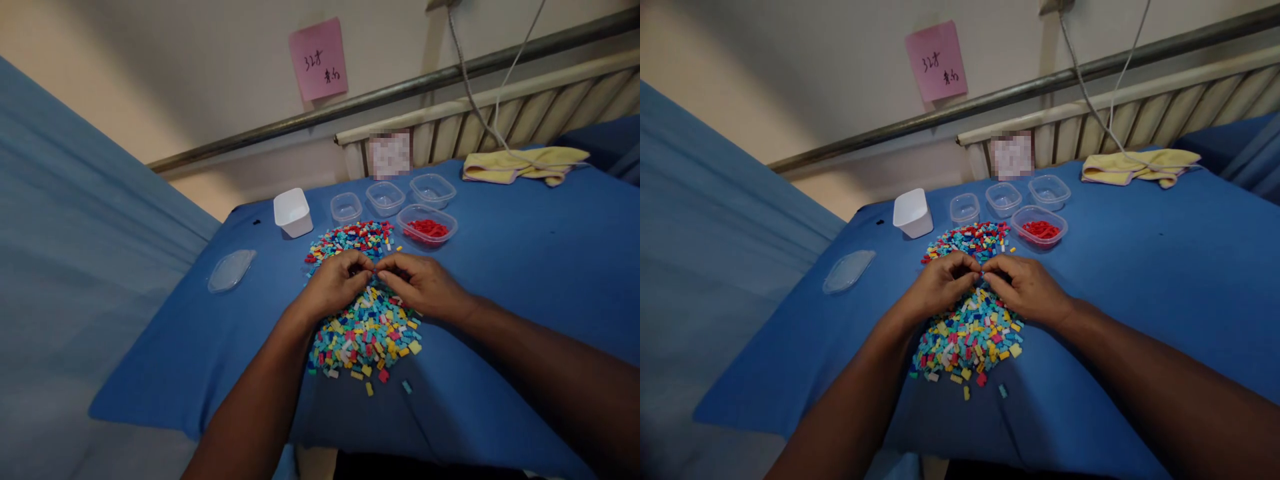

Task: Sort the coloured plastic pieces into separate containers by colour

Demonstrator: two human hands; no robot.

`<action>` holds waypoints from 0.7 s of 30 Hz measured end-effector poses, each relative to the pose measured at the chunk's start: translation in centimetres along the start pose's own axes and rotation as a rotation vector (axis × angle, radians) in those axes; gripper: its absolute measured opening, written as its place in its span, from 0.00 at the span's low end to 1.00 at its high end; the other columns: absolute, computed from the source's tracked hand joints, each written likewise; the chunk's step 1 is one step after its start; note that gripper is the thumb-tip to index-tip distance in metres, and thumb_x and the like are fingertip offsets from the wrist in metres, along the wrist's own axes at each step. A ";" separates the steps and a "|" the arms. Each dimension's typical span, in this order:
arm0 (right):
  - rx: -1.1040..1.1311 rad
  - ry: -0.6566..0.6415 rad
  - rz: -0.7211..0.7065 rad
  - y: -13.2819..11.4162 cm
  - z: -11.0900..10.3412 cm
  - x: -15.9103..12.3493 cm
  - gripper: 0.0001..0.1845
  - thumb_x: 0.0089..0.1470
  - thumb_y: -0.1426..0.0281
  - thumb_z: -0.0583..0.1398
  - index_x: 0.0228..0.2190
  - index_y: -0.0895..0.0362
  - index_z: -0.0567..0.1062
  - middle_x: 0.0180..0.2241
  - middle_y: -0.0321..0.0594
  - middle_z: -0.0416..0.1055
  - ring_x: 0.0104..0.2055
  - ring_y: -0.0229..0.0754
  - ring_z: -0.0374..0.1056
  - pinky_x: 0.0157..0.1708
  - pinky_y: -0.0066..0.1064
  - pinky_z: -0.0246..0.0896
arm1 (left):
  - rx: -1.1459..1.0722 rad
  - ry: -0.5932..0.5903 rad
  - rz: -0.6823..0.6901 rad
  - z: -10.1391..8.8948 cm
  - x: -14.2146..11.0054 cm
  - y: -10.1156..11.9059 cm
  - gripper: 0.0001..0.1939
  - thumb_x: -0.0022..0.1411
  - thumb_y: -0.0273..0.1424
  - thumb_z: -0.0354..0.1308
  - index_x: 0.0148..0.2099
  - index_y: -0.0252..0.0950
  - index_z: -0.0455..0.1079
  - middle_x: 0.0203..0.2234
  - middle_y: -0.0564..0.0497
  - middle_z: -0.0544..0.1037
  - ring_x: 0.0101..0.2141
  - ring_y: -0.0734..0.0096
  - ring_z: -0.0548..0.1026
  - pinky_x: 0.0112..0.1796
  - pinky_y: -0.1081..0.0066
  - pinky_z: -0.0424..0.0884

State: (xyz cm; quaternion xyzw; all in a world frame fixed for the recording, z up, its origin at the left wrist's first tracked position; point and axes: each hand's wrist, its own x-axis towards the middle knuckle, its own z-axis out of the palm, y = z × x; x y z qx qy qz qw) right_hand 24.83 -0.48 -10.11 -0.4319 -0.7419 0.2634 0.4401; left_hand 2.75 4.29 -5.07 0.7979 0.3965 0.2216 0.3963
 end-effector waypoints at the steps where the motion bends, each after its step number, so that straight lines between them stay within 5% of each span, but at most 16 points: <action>1: 0.016 0.009 0.031 0.0 0.0 -0.1 0.10 0.71 0.62 0.61 0.45 0.52 0.82 0.36 0.39 0.83 0.36 0.44 0.77 0.39 0.37 0.70 | -0.048 0.005 -0.001 0.3 0.1 -0.1 0.08 0.67 0.34 0.63 0.44 0.35 0.77 0.34 0.51 0.79 0.34 0.72 0.73 0.35 0.71 0.68; 7: 0.188 0.080 0.106 0.2 0.3 0.1 0.11 0.66 0.59 0.65 0.41 0.52 0.84 0.36 0.39 0.84 0.34 0.43 0.76 0.35 0.35 0.70 | -0.191 0.061 0.031 1.1 0.7 -0.4 0.11 0.66 0.37 0.69 0.43 0.35 0.77 0.35 0.50 0.80 0.35 0.71 0.75 0.37 0.70 0.70; 14: 0.217 0.350 0.227 1.8 -1.3 1.3 0.16 0.61 0.59 0.65 0.45 0.55 0.84 0.35 0.41 0.83 0.34 0.44 0.76 0.34 0.36 0.72 | 0.298 0.173 0.135 -2.7 0.4 -1.6 0.10 0.74 0.31 0.59 0.51 0.38 0.81 0.45 0.46 0.83 0.47 0.63 0.79 0.52 0.62 0.73; 21: 0.041 0.158 0.182 2.2 -1.9 -0.4 0.15 0.66 0.61 0.61 0.46 0.55 0.84 0.32 0.39 0.81 0.30 0.42 0.72 0.30 0.34 0.66 | 0.567 -0.124 0.145 -4.9 -0.9 -3.3 0.16 0.68 0.22 0.55 0.47 0.39 0.84 0.42 0.47 0.84 0.46 0.62 0.79 0.51 0.63 0.73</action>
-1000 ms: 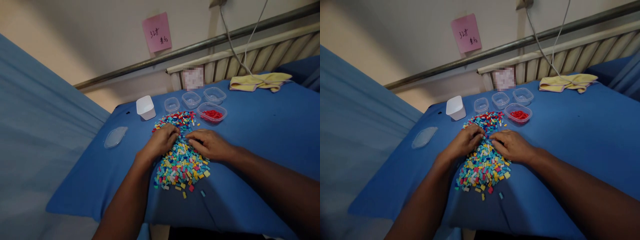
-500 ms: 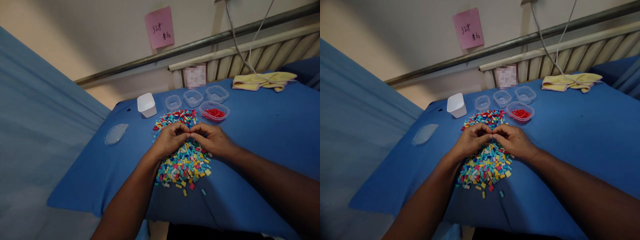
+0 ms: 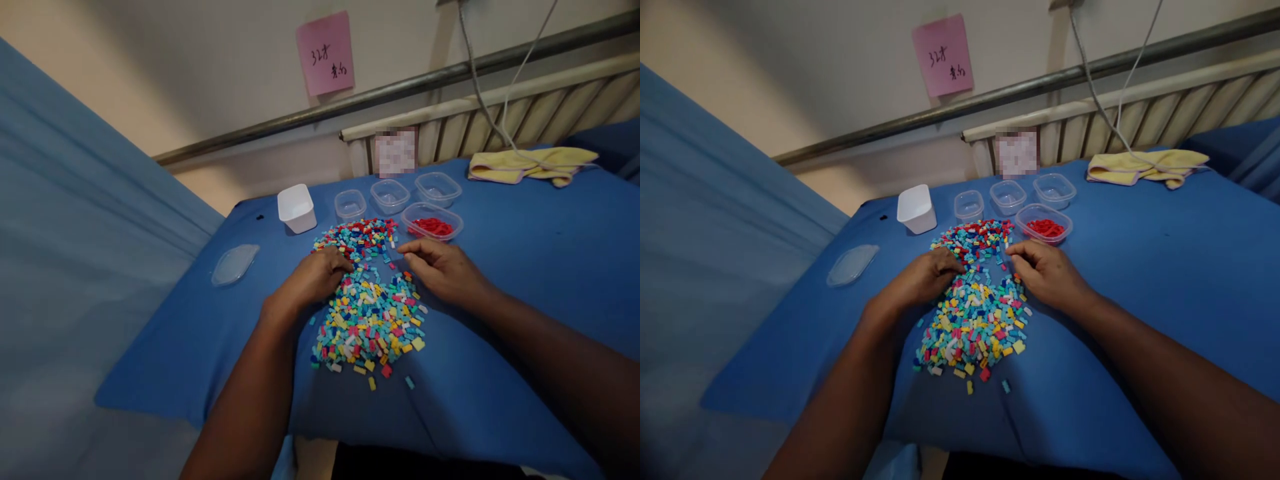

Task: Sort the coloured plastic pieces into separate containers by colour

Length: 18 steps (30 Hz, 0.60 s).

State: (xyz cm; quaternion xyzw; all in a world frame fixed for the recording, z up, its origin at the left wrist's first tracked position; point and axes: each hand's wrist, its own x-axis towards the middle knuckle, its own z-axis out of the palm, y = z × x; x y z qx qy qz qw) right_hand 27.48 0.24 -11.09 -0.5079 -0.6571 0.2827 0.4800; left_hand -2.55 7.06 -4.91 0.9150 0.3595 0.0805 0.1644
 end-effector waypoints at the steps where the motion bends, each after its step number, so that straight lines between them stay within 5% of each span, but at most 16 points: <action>1: -0.020 -0.030 -0.020 0.0 0.1 -0.3 0.15 0.67 0.61 0.61 0.46 0.55 0.84 0.34 0.40 0.81 0.31 0.43 0.73 0.31 0.35 0.67 | -0.011 -0.020 -0.024 -0.3 -0.3 -0.1 0.16 0.65 0.20 0.56 0.45 0.39 0.84 0.41 0.48 0.84 0.45 0.63 0.79 0.49 0.64 0.73; 6: -0.061 -0.085 -0.061 0.4 0.5 -0.8 0.15 0.71 0.61 0.59 0.49 0.53 0.83 0.37 0.40 0.83 0.34 0.45 0.76 0.35 0.37 0.70 | 0.015 0.075 -0.213 -1.4 -1.1 -0.2 0.16 0.63 0.21 0.56 0.45 0.38 0.83 0.43 0.48 0.84 0.41 0.64 0.80 0.44 0.66 0.74; 11: -0.061 -0.092 -0.052 1.1 0.7 -0.7 0.16 0.72 0.59 0.60 0.51 0.52 0.82 0.39 0.41 0.84 0.36 0.47 0.77 0.35 0.38 0.71 | 0.109 0.083 -0.146 0.1 0.5 0.4 0.15 0.74 0.29 0.56 0.54 0.41 0.83 0.50 0.46 0.84 0.51 0.58 0.80 0.53 0.62 0.75; 18: -0.042 -0.105 -0.045 1.1 0.8 -0.8 0.15 0.72 0.60 0.60 0.51 0.52 0.83 0.39 0.41 0.84 0.35 0.46 0.78 0.34 0.37 0.72 | 0.223 -0.001 -0.156 1.2 2.3 1.0 0.14 0.72 0.28 0.56 0.51 0.42 0.83 0.50 0.47 0.84 0.50 0.57 0.80 0.46 0.64 0.73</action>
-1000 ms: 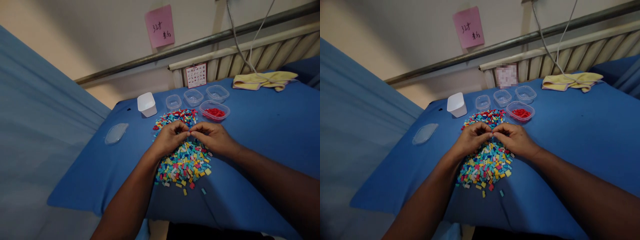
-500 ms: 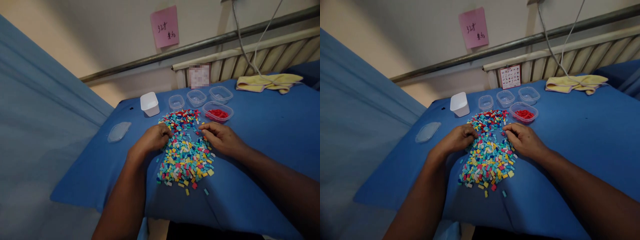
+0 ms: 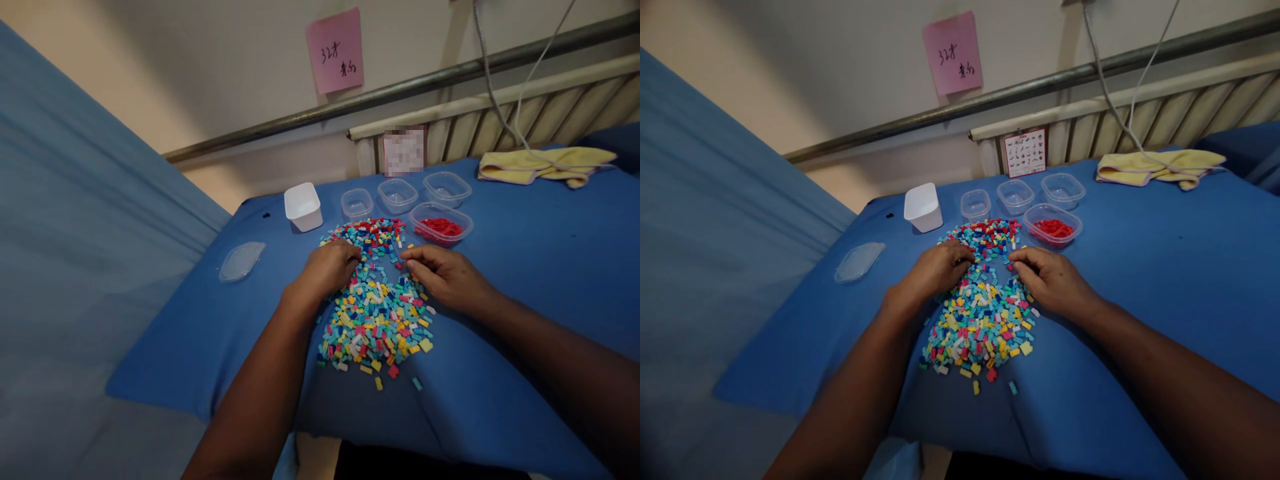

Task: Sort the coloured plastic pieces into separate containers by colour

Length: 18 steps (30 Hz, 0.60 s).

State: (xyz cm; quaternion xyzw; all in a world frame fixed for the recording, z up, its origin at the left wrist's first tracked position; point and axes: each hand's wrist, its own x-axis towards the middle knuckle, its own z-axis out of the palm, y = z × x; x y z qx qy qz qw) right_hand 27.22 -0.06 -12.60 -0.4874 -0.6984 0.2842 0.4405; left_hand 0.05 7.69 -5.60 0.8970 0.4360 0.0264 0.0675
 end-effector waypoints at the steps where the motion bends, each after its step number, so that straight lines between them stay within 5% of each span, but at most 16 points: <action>1: 0.004 0.003 -0.002 0.0 0.0 0.0 0.15 0.71 0.60 0.60 0.51 0.52 0.83 0.39 0.41 0.84 0.35 0.46 0.79 0.34 0.37 0.72 | 0.014 -0.004 -0.010 -0.1 0.1 0.1 0.13 0.72 0.29 0.56 0.49 0.42 0.83 0.49 0.47 0.84 0.49 0.56 0.80 0.44 0.64 0.72; 7: 0.010 0.030 -0.044 -0.3 0.1 0.0 0.12 0.70 0.62 0.62 0.48 0.52 0.84 0.39 0.41 0.84 0.35 0.46 0.79 0.34 0.37 0.73 | -0.069 0.013 -0.072 -0.7 -0.1 1.0 0.08 0.65 0.24 0.58 0.41 0.39 0.78 0.40 0.47 0.83 0.40 0.59 0.79 0.36 0.64 0.66; 10: 0.004 0.044 -0.078 -1.1 0.2 0.0 0.11 0.69 0.63 0.63 0.47 0.52 0.84 0.38 0.40 0.83 0.34 0.44 0.78 0.34 0.36 0.73 | -0.503 0.055 -0.119 -0.4 -0.6 2.1 0.04 0.66 0.28 0.61 0.43 0.37 0.75 0.35 0.50 0.80 0.34 0.66 0.76 0.35 0.67 0.67; 13: -0.006 0.042 -0.161 -2.0 0.2 0.0 0.11 0.69 0.66 0.63 0.48 0.51 0.85 0.39 0.40 0.84 0.37 0.45 0.79 0.37 0.37 0.74 | -0.978 0.063 -0.104 0.5 -0.8 4.1 0.11 0.66 0.36 0.66 0.45 0.35 0.73 0.30 0.53 0.75 0.30 0.72 0.72 0.33 0.70 0.67; 18: -0.031 0.007 -0.284 -2.8 -0.3 0.0 0.15 0.70 0.71 0.61 0.53 0.47 0.84 0.46 0.40 0.85 0.44 0.47 0.81 0.44 0.38 0.75 | -1.215 0.045 -0.044 1.3 -0.6 6.7 0.15 0.63 0.38 0.70 0.43 0.34 0.72 0.30 0.55 0.72 0.30 0.76 0.68 0.33 0.72 0.66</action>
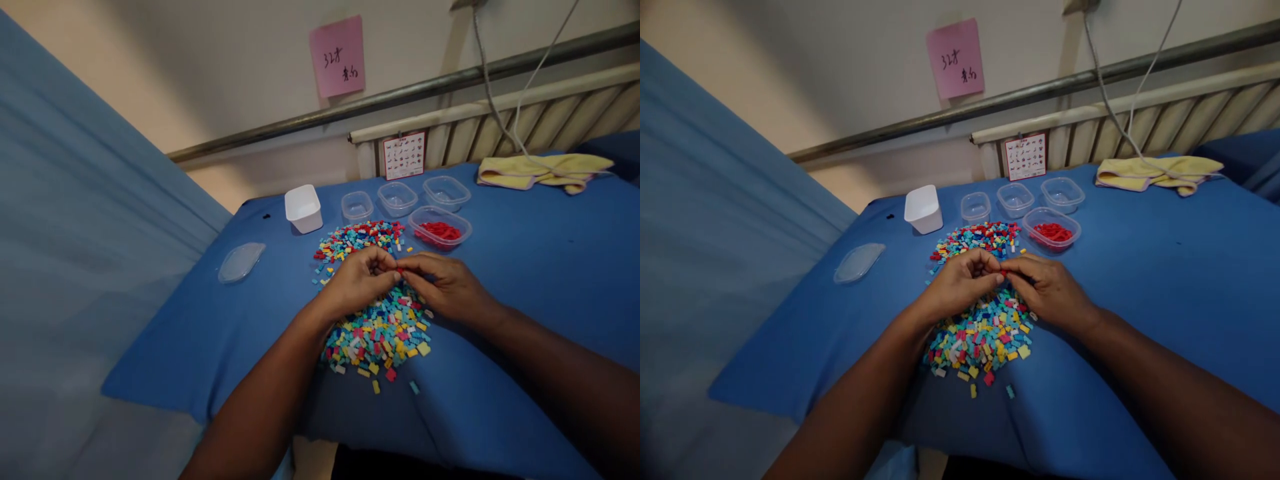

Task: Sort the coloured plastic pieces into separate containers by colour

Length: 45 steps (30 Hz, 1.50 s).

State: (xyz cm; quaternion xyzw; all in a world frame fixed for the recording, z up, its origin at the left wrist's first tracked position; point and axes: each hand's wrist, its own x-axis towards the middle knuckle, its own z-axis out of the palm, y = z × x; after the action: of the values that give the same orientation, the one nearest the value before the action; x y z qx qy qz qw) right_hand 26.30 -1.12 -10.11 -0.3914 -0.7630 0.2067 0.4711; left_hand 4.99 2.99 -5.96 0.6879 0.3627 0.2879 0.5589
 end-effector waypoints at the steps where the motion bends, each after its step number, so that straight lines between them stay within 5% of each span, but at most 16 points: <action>1: -0.002 -0.006 -0.015 -0.1 -0.1 0.0 0.16 0.71 0.71 0.61 0.54 0.47 0.84 0.46 0.40 0.85 0.45 0.47 0.81 0.45 0.38 0.76 | -0.004 0.016 0.007 0.1 0.0 0.0 0.15 0.63 0.38 0.70 0.42 0.34 0.72 0.30 0.55 0.72 0.30 0.77 0.68 0.33 0.72 0.66; 10: -0.122 0.012 -0.038 -0.4 -0.1 -0.1 0.12 0.72 0.67 0.62 0.52 0.49 0.83 0.45 0.40 0.86 0.41 0.46 0.83 0.44 0.37 0.79 | 0.066 0.083 0.066 -0.8 0.3 0.1 0.12 0.64 0.37 0.70 0.41 0.34 0.75 0.31 0.52 0.76 0.31 0.75 0.71 0.33 0.72 0.67; 13: -0.193 0.088 -0.041 -0.3 -1.2 0.4 0.10 0.70 0.67 0.63 0.48 0.50 0.84 0.43 0.40 0.87 0.40 0.48 0.84 0.42 0.39 0.78 | 0.211 0.203 0.145 -3.2 0.6 -0.5 0.10 0.68 0.37 0.67 0.46 0.36 0.79 0.36 0.50 0.81 0.36 0.70 0.76 0.40 0.68 0.72; 17: -0.411 0.267 -0.003 1.0 -4.2 1.4 0.12 0.69 0.64 0.63 0.47 0.52 0.86 0.43 0.43 0.87 0.41 0.51 0.83 0.44 0.43 0.78 | 0.728 0.423 0.232 -7.3 0.8 -1.9 0.11 0.72 0.30 0.60 0.51 0.37 0.82 0.44 0.45 0.83 0.47 0.60 0.80 0.52 0.60 0.74; 20: -0.564 0.324 0.024 3.1 -6.2 2.0 0.14 0.68 0.63 0.62 0.45 0.55 0.86 0.44 0.47 0.86 0.46 0.55 0.82 0.49 0.46 0.76 | 1.025 0.283 0.181 -8.3 0.8 -2.6 0.15 0.73 0.29 0.59 0.57 0.38 0.81 0.50 0.43 0.82 0.52 0.56 0.79 0.55 0.59 0.74; 26: -0.684 0.315 0.016 5.5 -6.8 2.2 0.17 0.68 0.63 0.60 0.49 0.57 0.84 0.47 0.53 0.85 0.49 0.60 0.80 0.53 0.52 0.74 | 1.363 0.036 0.068 -6.6 1.6 -1.4 0.17 0.74 0.29 0.55 0.59 0.43 0.81 0.50 0.43 0.79 0.50 0.56 0.79 0.46 0.63 0.74; 29: -0.635 0.291 -0.064 4.4 -5.8 2.0 0.15 0.70 0.66 0.60 0.49 0.58 0.84 0.47 0.53 0.85 0.49 0.59 0.80 0.54 0.52 0.74 | 1.388 0.015 0.021 -6.4 1.9 -0.6 0.15 0.72 0.29 0.57 0.55 0.41 0.81 0.50 0.44 0.79 0.50 0.56 0.79 0.45 0.64 0.73; 36: -0.356 -0.006 -0.182 1.4 -1.9 1.5 0.14 0.70 0.71 0.60 0.51 0.51 0.84 0.48 0.47 0.85 0.51 0.56 0.80 0.55 0.52 0.74 | 1.309 -0.026 -0.039 -7.7 1.4 -0.3 0.09 0.69 0.30 0.59 0.47 0.38 0.81 0.44 0.44 0.82 0.42 0.57 0.78 0.37 0.64 0.67; 45: -0.253 -0.030 -0.120 2.3 -0.7 0.8 0.12 0.69 0.71 0.61 0.47 0.52 0.85 0.45 0.46 0.86 0.46 0.53 0.81 0.49 0.48 0.77 | 1.267 -0.070 -0.034 -8.6 0.5 -0.1 0.12 0.68 0.27 0.58 0.48 0.38 0.81 0.44 0.43 0.83 0.42 0.57 0.79 0.40 0.64 0.69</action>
State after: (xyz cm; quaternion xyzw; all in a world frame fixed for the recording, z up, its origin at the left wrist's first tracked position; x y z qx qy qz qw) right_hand 27.65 0.83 -10.91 -0.3982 -0.8119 0.0862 0.4180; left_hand -1.65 8.20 -4.24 0.8883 0.4552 -0.0143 0.0593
